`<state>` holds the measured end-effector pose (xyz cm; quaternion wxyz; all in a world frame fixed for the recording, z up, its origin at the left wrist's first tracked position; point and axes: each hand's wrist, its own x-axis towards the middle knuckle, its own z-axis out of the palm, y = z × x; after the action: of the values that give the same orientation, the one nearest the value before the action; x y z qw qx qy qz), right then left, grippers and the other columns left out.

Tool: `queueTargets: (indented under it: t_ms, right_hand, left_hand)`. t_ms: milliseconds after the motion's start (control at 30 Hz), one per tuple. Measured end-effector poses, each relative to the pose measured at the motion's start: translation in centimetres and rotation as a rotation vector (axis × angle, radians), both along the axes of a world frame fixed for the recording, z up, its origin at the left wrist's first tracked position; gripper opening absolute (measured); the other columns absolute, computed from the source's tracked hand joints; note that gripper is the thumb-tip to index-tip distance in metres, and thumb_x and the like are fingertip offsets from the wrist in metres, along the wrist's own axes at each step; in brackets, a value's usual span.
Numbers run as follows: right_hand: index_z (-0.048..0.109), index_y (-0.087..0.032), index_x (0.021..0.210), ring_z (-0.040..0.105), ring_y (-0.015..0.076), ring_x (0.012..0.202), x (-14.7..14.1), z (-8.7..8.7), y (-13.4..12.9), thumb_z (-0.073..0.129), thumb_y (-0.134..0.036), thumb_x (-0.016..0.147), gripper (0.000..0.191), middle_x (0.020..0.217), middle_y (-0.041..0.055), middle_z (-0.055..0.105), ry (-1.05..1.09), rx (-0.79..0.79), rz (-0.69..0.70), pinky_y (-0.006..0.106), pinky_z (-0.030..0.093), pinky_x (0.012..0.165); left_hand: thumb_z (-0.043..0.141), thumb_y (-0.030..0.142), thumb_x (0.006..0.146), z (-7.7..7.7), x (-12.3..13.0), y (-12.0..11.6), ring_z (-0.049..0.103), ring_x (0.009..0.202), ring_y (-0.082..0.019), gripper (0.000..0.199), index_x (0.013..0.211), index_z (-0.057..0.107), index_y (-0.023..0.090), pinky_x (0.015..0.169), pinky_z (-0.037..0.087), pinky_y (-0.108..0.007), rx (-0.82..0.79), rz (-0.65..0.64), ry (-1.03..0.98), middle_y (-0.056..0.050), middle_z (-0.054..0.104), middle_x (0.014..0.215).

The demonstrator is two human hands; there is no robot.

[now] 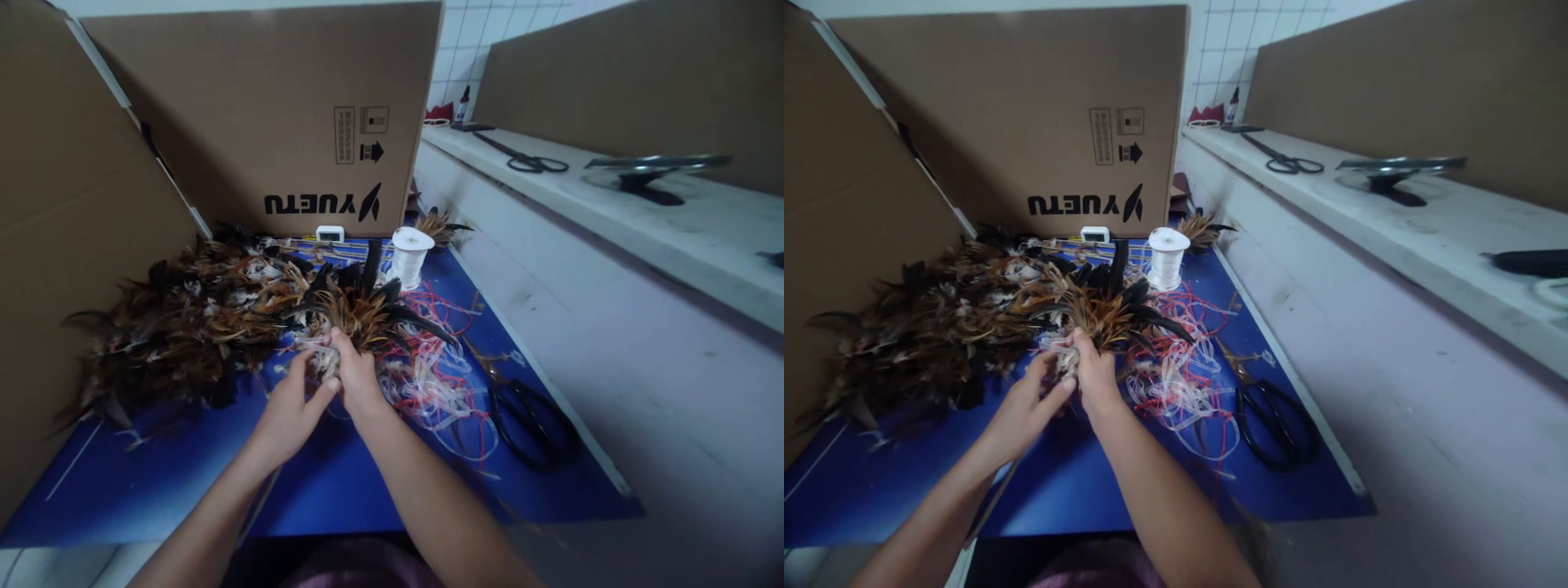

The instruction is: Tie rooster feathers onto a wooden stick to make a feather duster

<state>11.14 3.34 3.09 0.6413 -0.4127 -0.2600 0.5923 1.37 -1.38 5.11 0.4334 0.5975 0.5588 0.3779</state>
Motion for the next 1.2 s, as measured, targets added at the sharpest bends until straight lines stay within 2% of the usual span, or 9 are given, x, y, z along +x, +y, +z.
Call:
queueTargets:
  t_ms: [133,267,333,533,700,900,1000,1100,1200]
  right_hand:
    - [0.059,-0.016,0.064,0.063,0.0169,0.06,-0.1,0.3,0.0,0.067,-0.036,0.065,0.022,0.062,0.0021,0.064,0.232,-0.015,-0.038,0.03,0.052,0.062]
    - [0.059,-0.015,0.062,0.061,0.014,0.056,-0.2,0.3,-0.3,0.069,-0.036,0.065,0.024,0.061,0.0012,0.063,0.238,0.004,0.023,0.026,0.05,0.055]
    - [0.059,-0.015,0.064,0.059,0.0127,0.052,0.0,0.3,-0.5,0.069,-0.038,0.066,0.025,0.06,0.0006,0.062,0.203,0.003,0.061,0.024,0.047,0.049]
    - [0.058,-0.016,0.072,0.046,0.0089,0.034,0.6,0.6,-0.8,0.062,-0.048,0.071,0.032,0.062,0.0039,0.066,0.091,0.009,0.24,0.02,0.029,0.029]
    - [0.057,-0.016,0.071,0.054,0.0108,0.042,0.7,0.7,-0.7,0.063,-0.049,0.07,0.033,0.067,0.0053,0.067,0.082,0.047,0.289,0.019,0.038,0.033]
    - [0.057,-0.016,0.071,0.059,0.013,0.05,0.5,0.5,-0.7,0.063,-0.049,0.068,0.034,0.071,0.0064,0.068,0.072,0.032,0.287,0.019,0.041,0.036]
    - [0.056,-0.016,0.07,0.056,0.0112,0.045,0.5,0.4,-0.7,0.063,-0.048,0.069,0.032,0.072,0.0064,0.068,0.062,0.026,0.281,0.019,0.04,0.035]
    - [0.057,-0.016,0.071,0.056,0.0118,0.045,0.4,0.4,-0.7,0.063,-0.048,0.069,0.032,0.072,0.0065,0.068,0.045,0.004,0.279,0.02,0.04,0.035]
    - [0.059,-0.016,0.069,0.063,0.016,0.056,0.3,0.2,-0.7,0.063,-0.048,0.069,0.032,0.068,0.0065,0.068,0.021,0.022,0.265,0.023,0.048,0.045]
  left_hand:
    - [0.056,0.049,0.078,0.0,-1.6,1.1,0.062,0.067,-0.017,0.037,0.099,0.051,0.018,0.059,0.049,-0.029,-0.28,0.097,-0.335,-0.003,0.062,0.082]
    - [0.052,0.056,0.079,-0.6,-2.1,2.3,0.063,0.063,-0.018,0.044,0.092,0.057,0.015,0.061,0.052,-0.032,-0.573,-0.142,-0.554,-0.006,0.065,0.075]
    - [0.053,0.057,0.078,-0.9,-2.0,2.8,0.065,0.064,-0.02,0.047,0.094,0.059,0.014,0.064,0.053,-0.034,-0.643,-0.248,-0.629,-0.009,0.067,0.078]
    - [0.068,0.042,0.072,-1.7,-1.8,3.8,0.066,0.064,-0.019,0.034,0.089,0.062,0.012,0.061,0.056,-0.034,-0.692,-0.273,-0.696,-0.009,0.068,0.075]
    - [0.07,0.037,0.071,-2.0,-2.2,4.3,0.062,0.052,-0.016,0.029,0.08,0.061,0.011,0.049,0.052,-0.027,-0.683,-0.321,-0.71,-0.007,0.065,0.064]
    - [0.071,0.036,0.07,-2.5,-2.1,4.5,0.058,0.044,-0.015,0.028,0.074,0.057,0.012,0.042,0.048,-0.025,-0.701,-0.325,-0.68,-0.005,0.062,0.055]
    - [0.069,0.038,0.072,-2.7,-2.0,4.5,0.057,0.041,-0.015,0.029,0.07,0.056,0.012,0.04,0.047,-0.025,-0.736,-0.357,-0.71,-0.004,0.061,0.053]
    - [0.066,0.04,0.073,-2.8,-1.9,4.3,0.058,0.043,-0.016,0.031,0.068,0.057,0.012,0.041,0.047,-0.026,-0.744,-0.393,-0.747,-0.003,0.059,0.052]
    - [0.067,0.039,0.074,-2.8,-1.9,4.1,0.062,0.052,-0.017,0.029,0.074,0.06,0.011,0.052,0.052,-0.03,-0.735,-0.403,-0.765,-0.005,0.062,0.058]
